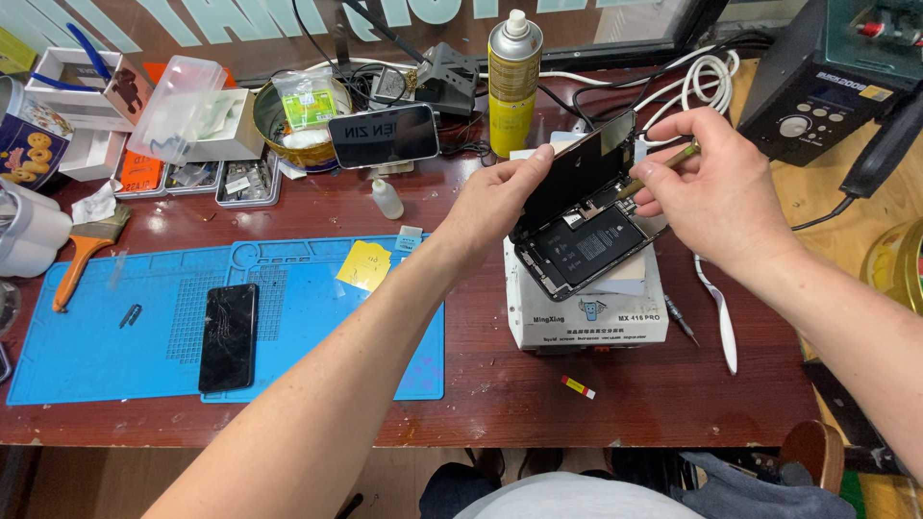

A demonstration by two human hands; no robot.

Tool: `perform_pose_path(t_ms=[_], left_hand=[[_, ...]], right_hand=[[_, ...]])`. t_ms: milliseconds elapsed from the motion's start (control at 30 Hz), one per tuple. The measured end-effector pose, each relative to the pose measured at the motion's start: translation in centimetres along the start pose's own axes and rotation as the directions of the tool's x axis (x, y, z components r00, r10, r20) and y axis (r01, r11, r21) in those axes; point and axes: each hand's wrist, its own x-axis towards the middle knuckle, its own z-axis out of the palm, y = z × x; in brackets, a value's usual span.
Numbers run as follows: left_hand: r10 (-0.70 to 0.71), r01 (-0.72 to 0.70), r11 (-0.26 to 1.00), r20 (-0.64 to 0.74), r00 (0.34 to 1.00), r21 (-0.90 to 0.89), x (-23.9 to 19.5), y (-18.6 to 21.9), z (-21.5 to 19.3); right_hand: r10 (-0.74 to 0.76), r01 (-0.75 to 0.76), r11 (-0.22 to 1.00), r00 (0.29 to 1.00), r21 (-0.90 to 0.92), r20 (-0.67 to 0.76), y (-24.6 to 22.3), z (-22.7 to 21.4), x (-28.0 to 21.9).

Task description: The person disassembles a smartphone by prying open the back cover and disconnecting internal components. They use a screwdriver and a toothbrush to clean the interior, then reassemble the device and test the screen.

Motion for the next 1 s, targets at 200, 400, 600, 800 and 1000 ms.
perform_pose_path(t_ms=[200, 400, 600, 800, 1000], left_hand=[[-0.015, 0.015, 1.000, -0.014, 1.000, 0.003, 0.3, -0.1, -0.1], [-0.025, 0.025, 0.998, 0.011, 1.000, -0.063, 0.7, -0.2, -0.2], [-0.037, 0.038, 0.997, 0.015, 0.999, -0.060, 0.6, -0.1, -0.2], [-0.028, 0.029, 0.998, 0.023, 0.999, -0.061, 0.6, 0.0, -0.1], [-0.018, 0.019, 0.999, 0.011, 1.000, -0.027, 0.7, -0.2, -0.1]], right_hand=[[0.004, -0.004, 1.000, 1.000, -0.031, 0.019, -0.2, -0.1, 0.0], [-0.050, 0.078, 0.977, 0.988, -0.199, 0.144, -1.1, -0.7, 0.4], [-0.245, 0.309, 0.844, 0.949, -0.438, 0.197, -2.1, -0.6, 0.4], [-0.311, 0.384, 0.817, 0.922, -0.430, 0.231, -2.3, -0.6, 1.2], [-0.198, 0.268, 0.890, 0.956, -0.368, 0.218, -1.8, -0.6, 1.6]])
